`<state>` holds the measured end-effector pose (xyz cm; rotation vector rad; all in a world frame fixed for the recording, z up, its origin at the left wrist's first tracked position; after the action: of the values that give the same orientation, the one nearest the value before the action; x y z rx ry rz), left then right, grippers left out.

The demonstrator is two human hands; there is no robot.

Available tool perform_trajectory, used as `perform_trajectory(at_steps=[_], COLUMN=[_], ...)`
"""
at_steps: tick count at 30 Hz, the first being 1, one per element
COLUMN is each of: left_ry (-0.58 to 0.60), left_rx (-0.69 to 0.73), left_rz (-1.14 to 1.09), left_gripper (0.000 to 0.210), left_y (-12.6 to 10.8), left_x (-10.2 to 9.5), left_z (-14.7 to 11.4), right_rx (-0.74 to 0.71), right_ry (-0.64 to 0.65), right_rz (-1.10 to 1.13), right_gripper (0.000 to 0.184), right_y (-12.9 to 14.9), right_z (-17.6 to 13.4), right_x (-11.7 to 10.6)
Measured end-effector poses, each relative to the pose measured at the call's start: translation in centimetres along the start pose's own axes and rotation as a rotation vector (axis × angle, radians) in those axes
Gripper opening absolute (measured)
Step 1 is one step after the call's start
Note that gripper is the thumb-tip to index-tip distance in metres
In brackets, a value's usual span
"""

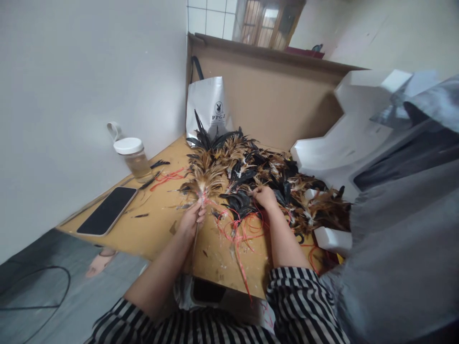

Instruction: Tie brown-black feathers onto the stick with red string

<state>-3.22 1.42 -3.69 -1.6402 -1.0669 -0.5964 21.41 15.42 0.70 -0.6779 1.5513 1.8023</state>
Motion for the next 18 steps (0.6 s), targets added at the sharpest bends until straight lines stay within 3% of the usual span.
perform_trajectory(at_steps=[4, 7, 18], left_ry=[-0.002, -0.008, -0.003], left_rx=[-0.011, -0.022, -0.011], left_rz=[-0.013, -0.016, -0.013], left_gripper=[0.008, 0.006, 0.006], left_y=[0.0, 0.0, -0.1], left_x=[0.0, 0.0, 0.3], left_z=[-0.1, -0.1, -0.4], right_rx=[0.190, 0.249, 0.242], right_ry=[0.071, 0.192, 0.239], right_rz=[0.583, 0.845, 1.022], right_gripper=[0.021, 0.025, 0.029], right_y=[-1.0, -0.7, 1.3], right_z=[0.1, -0.2, -0.9], right_x=[-1.0, -1.6, -1.6])
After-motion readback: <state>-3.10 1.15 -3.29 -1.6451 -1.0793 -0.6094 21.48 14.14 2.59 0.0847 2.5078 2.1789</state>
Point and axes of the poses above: each hand's wrist, its own z-axis towards the middle knuckle, its own x-axis out of the palm, y = z × x, the point moved 5 cm from there along z, towards the middle knuckle, and after that the axes turned 6 degrees about -y, right-handed, at the moved point
